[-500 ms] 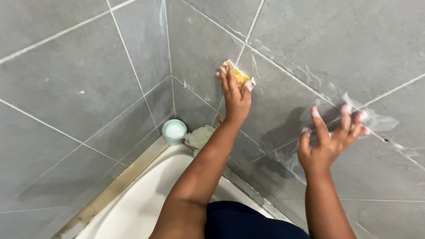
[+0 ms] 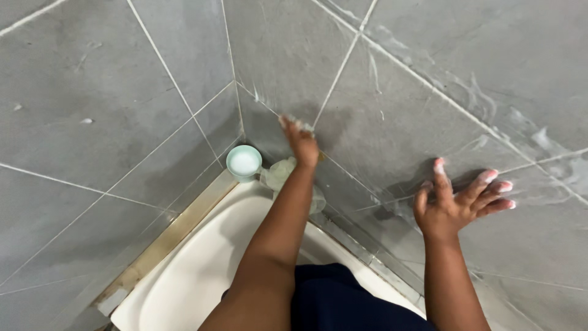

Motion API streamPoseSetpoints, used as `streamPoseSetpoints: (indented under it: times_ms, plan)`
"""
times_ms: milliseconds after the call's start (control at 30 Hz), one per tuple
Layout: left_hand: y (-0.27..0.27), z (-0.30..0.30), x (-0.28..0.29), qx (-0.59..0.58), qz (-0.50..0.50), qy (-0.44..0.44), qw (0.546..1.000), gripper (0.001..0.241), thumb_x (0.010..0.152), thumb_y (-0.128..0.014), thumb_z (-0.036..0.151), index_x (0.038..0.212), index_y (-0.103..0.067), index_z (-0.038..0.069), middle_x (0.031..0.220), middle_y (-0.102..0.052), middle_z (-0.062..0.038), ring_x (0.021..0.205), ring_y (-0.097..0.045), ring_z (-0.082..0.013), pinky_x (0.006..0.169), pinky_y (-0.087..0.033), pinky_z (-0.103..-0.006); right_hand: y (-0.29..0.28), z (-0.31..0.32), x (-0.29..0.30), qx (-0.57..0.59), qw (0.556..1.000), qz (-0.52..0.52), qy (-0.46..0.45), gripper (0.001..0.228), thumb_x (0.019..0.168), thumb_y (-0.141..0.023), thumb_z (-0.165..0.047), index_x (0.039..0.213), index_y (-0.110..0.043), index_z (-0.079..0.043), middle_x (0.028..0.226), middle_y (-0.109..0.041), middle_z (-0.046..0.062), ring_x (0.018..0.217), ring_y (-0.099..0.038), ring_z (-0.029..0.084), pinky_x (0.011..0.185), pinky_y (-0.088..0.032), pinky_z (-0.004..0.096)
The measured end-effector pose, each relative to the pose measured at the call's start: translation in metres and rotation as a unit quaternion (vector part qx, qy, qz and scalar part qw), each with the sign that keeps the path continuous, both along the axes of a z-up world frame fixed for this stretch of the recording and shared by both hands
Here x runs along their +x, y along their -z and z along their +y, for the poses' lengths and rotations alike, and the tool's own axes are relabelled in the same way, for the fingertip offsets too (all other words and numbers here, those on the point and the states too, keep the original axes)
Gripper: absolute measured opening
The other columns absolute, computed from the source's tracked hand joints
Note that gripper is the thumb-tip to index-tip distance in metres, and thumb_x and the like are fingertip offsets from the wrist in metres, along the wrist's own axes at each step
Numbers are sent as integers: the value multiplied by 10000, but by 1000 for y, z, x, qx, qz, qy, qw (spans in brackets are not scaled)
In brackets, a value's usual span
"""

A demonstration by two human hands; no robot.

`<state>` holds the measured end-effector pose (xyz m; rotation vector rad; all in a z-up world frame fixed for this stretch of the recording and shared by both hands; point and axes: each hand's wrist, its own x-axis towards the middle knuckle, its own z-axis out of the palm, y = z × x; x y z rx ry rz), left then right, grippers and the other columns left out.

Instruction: The person wets a sponge in a soapy container and scrubs the tiled bathroom wall with the sponge.

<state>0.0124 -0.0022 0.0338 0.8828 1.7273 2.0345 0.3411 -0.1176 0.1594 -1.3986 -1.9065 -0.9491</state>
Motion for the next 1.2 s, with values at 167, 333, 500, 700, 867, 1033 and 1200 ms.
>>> streamPoseSetpoints:
  times_ms: [167,333,500,700,867,1033,1200]
  plan:
    - [-114,-19,16,167,163,7,972,693,1023,-387,-14,1663,-126,34,1724,-172,-231,1636,-134,-444,1355,-148,-504,0,-1,2,-31,1000,0,-1,521,983,-700,-377,1500,-641,-397,1761,89,172,1570,250,394,1195,231,619]
    - [-11,11,-36,72,116,-21,990,626,1080,-435,150,1652,-196,58,1514,-395,-214,1409,-395,-387,1217,-328,-457,6,-3,10,-80,995,-43,28,632,966,-701,-473,1570,-544,-369,1778,86,146,1570,239,407,1199,215,629]
    - [38,39,-62,-29,-31,-38,998,623,1036,-519,191,1625,-332,115,1342,-617,-209,1222,-646,-374,1080,-531,-416,9,-3,12,-95,993,-54,36,648,984,-710,-532,1572,-516,-339,1782,90,132,1563,242,424,1189,211,650]
    - [-145,15,-32,194,189,-78,959,577,1000,-406,-55,1547,-487,108,1624,-410,-242,1502,-445,-412,1258,-392,-435,9,-1,12,-93,991,-81,46,642,975,-695,-531,1561,-528,-329,1788,70,131,1563,235,443,1173,219,653]
    - [-84,51,-75,113,80,-157,978,561,927,-454,-31,1452,-623,75,1321,-545,-203,1194,-611,-320,1089,-511,-381,10,-1,13,-93,990,-91,47,721,960,-673,-573,1638,-560,-357,1776,83,118,1552,245,438,1156,241,651]
    - [36,90,-130,110,-159,-196,961,424,884,-574,-21,1305,-538,-3,1226,-627,-180,1071,-657,-284,919,-559,-388,16,-1,13,-107,989,-96,41,697,978,-660,-571,1635,-565,-358,1824,88,132,1559,243,435,1149,258,639]
    - [-68,94,-122,209,45,-209,954,526,922,-506,-64,1433,-578,40,1396,-599,-175,1211,-644,-318,1027,-537,-383,16,4,10,-100,989,-104,38,704,962,-669,-563,1626,-570,-348,1814,84,140,1558,243,443,1147,256,644]
